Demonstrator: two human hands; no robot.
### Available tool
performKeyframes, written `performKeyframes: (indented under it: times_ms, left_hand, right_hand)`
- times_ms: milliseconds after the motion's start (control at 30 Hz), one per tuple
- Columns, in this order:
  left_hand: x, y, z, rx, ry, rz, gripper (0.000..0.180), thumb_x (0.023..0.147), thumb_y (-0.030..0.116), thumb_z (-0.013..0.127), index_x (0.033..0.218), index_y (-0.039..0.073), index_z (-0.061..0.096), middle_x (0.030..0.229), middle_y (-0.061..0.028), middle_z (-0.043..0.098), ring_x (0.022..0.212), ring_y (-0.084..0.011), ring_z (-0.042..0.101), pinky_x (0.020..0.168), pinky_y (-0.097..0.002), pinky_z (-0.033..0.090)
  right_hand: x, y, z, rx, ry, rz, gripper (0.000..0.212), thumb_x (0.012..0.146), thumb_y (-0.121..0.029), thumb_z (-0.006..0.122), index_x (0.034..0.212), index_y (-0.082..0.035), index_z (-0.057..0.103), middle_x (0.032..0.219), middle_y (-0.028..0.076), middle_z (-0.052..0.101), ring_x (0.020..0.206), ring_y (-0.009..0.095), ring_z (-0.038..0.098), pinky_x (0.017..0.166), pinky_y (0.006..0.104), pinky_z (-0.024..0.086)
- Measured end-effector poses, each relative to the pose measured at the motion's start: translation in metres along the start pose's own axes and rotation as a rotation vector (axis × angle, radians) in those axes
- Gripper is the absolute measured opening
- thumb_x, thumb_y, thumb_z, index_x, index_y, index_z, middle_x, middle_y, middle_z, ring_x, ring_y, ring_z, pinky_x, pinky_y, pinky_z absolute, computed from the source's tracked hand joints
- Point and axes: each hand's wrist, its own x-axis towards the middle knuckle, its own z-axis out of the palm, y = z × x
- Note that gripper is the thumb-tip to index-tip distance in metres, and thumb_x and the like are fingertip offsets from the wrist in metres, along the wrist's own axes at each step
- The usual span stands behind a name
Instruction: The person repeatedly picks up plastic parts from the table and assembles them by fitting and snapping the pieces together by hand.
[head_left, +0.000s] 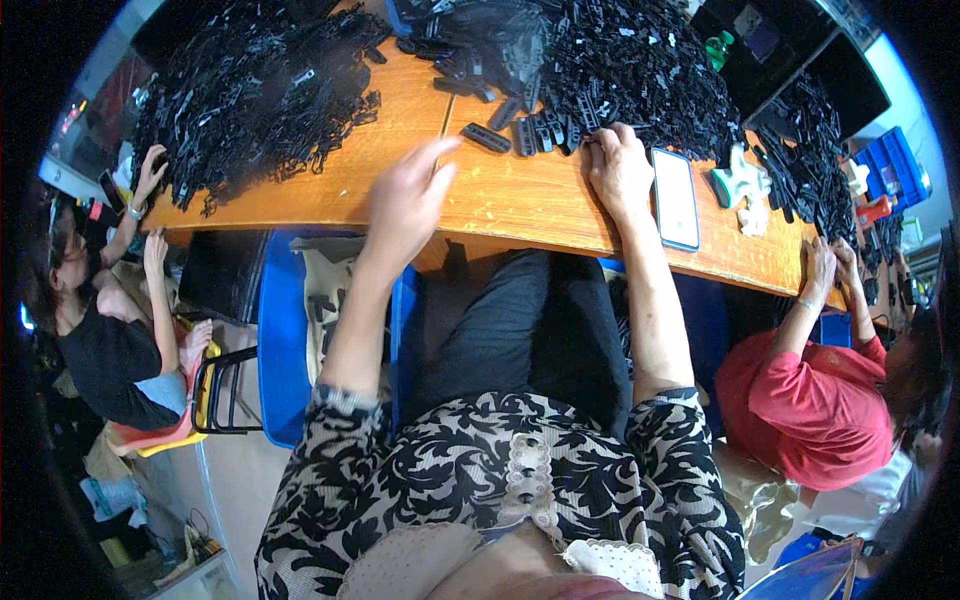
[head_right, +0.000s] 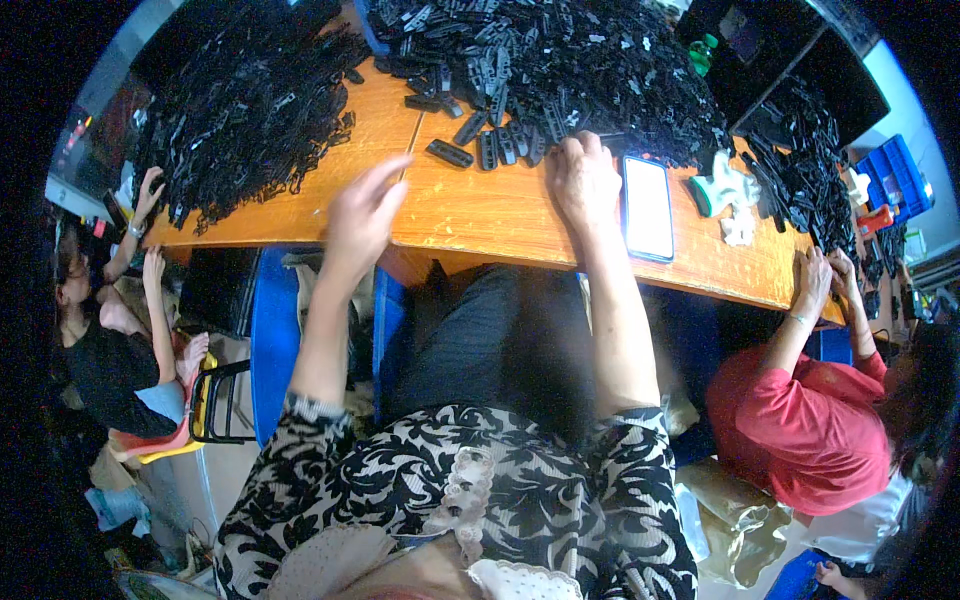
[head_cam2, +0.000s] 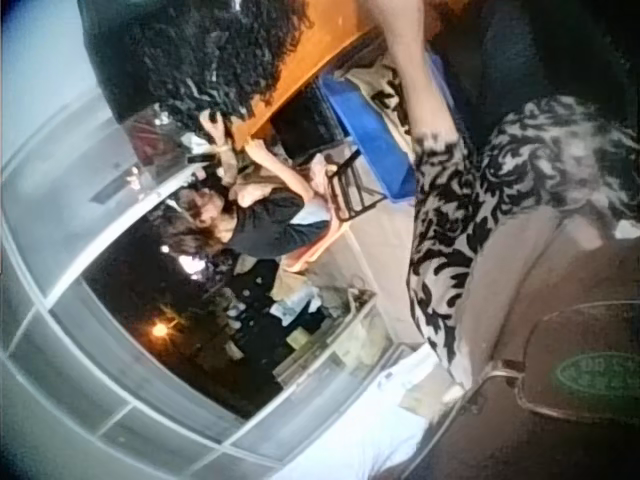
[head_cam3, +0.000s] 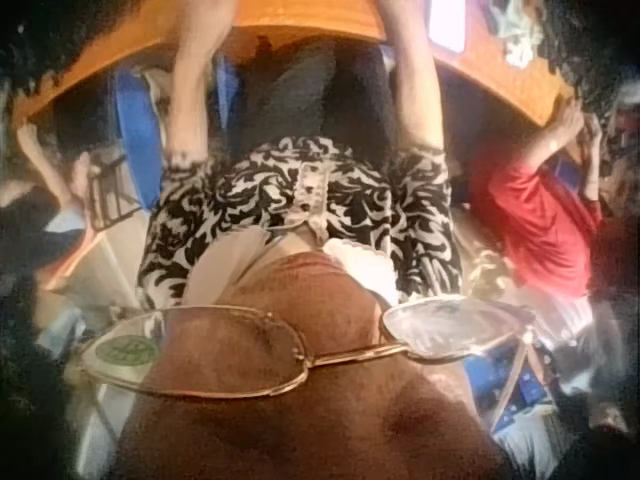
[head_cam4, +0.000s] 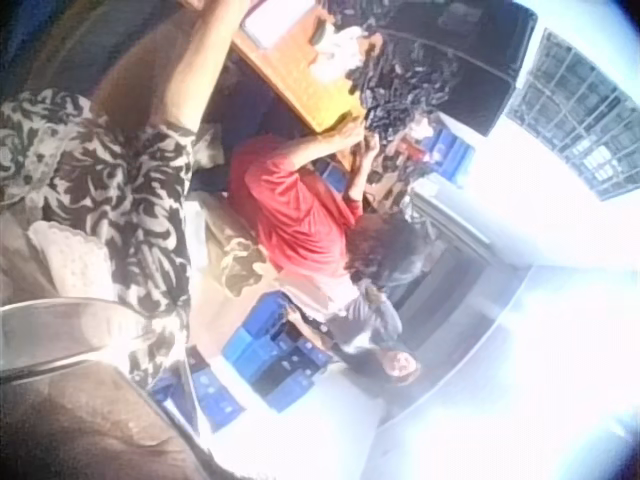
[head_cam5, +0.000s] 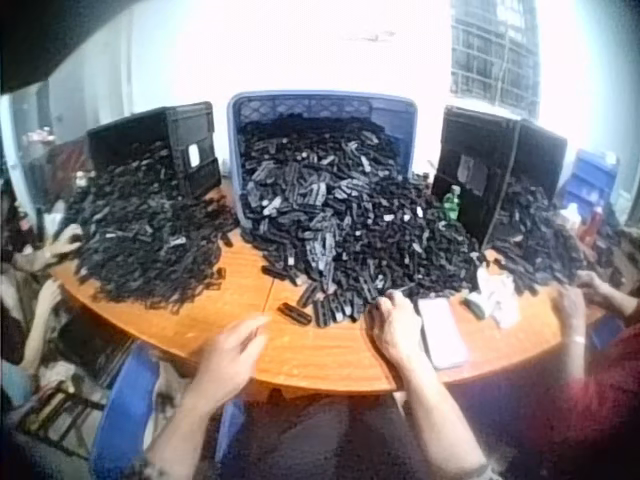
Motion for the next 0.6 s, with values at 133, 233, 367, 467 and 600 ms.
performKeyframes:
  times_ms: [133,233,367,467,600]
  left_hand:
    - [0.054,-0.030,0.040,0.359,-0.052,0.369,0.035,0.090,0.006,0.066,0.125,0.008,0.066,0.131,-0.0149,0.064,0.124,-0.0299,0.059,0.107,-0.0399,0.043]
    - [0.050,-0.037,0.045,0.426,-0.171,0.168,0.034,0.091,0.007,0.065,0.125,0.009,0.066,0.128,-0.0138,0.066,0.117,-0.0291,0.063,0.102,-0.0389,0.048]
    - [0.019,-0.015,0.046,0.055,-0.156,-0.098,0.031,0.094,0.005,0.062,0.125,0.004,0.063,0.125,-0.0153,0.067,0.112,-0.0284,0.066,0.096,-0.0374,0.052]
    - [-0.017,0.006,0.042,-1.188,-0.242,-0.439,0.030,0.100,0.008,0.058,0.126,-0.006,0.055,0.125,-0.0202,0.064,0.110,-0.0258,0.067,0.094,-0.0354,0.055]
    - [-0.045,0.022,0.046,-1.566,-0.342,-0.549,0.033,0.103,0.011,0.049,0.131,-0.007,0.049,0.134,-0.0261,0.056,0.121,-0.0375,0.060,0.106,-0.0499,0.048]
  right_hand:
    - [-0.006,-0.007,-0.008,0.135,-0.005,-0.221,0.010,0.089,-0.013,0.068,0.098,-0.009,0.067,0.093,0.011,0.065,0.088,0.032,0.065,0.077,0.0410,0.053]
    - [-0.023,-0.019,-0.022,0.208,-0.056,-0.252,0.011,0.088,-0.016,0.068,0.086,-0.006,0.065,0.081,0.015,0.062,0.083,0.034,0.065,0.073,0.0447,0.053]
    - [-0.048,-0.013,-0.040,0.221,-0.056,-0.400,0.013,0.087,-0.017,0.070,0.092,-0.005,0.069,0.080,0.013,0.064,0.078,0.033,0.065,0.069,0.0433,0.054]
    - [-0.056,-0.015,-0.054,0.145,-0.099,-0.308,0.016,0.083,-0.014,0.072,0.094,-0.003,0.070,0.083,0.015,0.064,0.076,0.033,0.066,0.069,0.0414,0.055]
    - [-0.070,-0.027,-0.056,0.389,-0.046,-0.216,0.013,0.086,-0.001,0.070,0.099,-0.001,0.069,0.090,0.015,0.066,0.077,0.033,0.066,0.069,0.0391,0.053]
